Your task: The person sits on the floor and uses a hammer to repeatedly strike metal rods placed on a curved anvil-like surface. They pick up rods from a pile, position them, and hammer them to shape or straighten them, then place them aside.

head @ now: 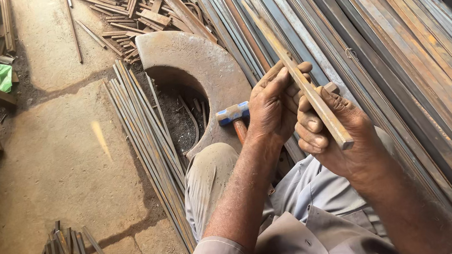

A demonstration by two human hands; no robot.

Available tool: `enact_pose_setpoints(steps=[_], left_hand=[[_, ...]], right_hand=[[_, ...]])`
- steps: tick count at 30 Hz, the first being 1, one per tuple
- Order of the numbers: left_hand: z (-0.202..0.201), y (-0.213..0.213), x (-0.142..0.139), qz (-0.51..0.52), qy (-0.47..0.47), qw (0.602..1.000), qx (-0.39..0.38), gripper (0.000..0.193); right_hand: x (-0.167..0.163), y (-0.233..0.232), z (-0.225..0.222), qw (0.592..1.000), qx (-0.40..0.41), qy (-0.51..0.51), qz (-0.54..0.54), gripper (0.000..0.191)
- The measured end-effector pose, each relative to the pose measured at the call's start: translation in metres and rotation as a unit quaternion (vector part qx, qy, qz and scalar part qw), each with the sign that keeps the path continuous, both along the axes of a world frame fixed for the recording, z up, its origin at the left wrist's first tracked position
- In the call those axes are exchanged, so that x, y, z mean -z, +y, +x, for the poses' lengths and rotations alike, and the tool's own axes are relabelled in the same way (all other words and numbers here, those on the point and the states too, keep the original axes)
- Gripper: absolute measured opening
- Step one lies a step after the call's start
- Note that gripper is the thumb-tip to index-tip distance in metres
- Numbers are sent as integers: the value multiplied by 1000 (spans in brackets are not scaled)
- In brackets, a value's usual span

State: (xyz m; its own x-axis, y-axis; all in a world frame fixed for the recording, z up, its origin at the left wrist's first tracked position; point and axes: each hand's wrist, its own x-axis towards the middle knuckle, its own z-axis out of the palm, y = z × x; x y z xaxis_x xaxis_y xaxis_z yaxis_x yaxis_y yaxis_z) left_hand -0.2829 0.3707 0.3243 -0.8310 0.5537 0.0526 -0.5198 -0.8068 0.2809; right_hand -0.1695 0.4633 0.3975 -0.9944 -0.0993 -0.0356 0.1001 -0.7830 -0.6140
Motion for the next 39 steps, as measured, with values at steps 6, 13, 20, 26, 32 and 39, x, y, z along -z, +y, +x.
enact_pose_setpoints(steps=[6,13,20,26,32,39], left_hand=[[4,-7,-10,-10,4,1000,-1,36],[29,-29,-26,-63,0,998,14,35],[34,-208,36,-515,-67,850,87,41],[65,-292,145,-724,14,686,66,35],[75,-291,237,-690,146,706,-64,30],[71,-295,247,-688,117,714,-62,32]], right_hand=[[-1,-3,-1,999,14,-15,33,37],[14,3,6,993,20,-12,113,36],[132,-8,-12,789,-92,39,606,38],[258,-37,-52,668,-143,-132,718,67],[284,-44,-64,855,-111,-206,462,46],[188,-42,-60,838,-67,-35,540,27]])
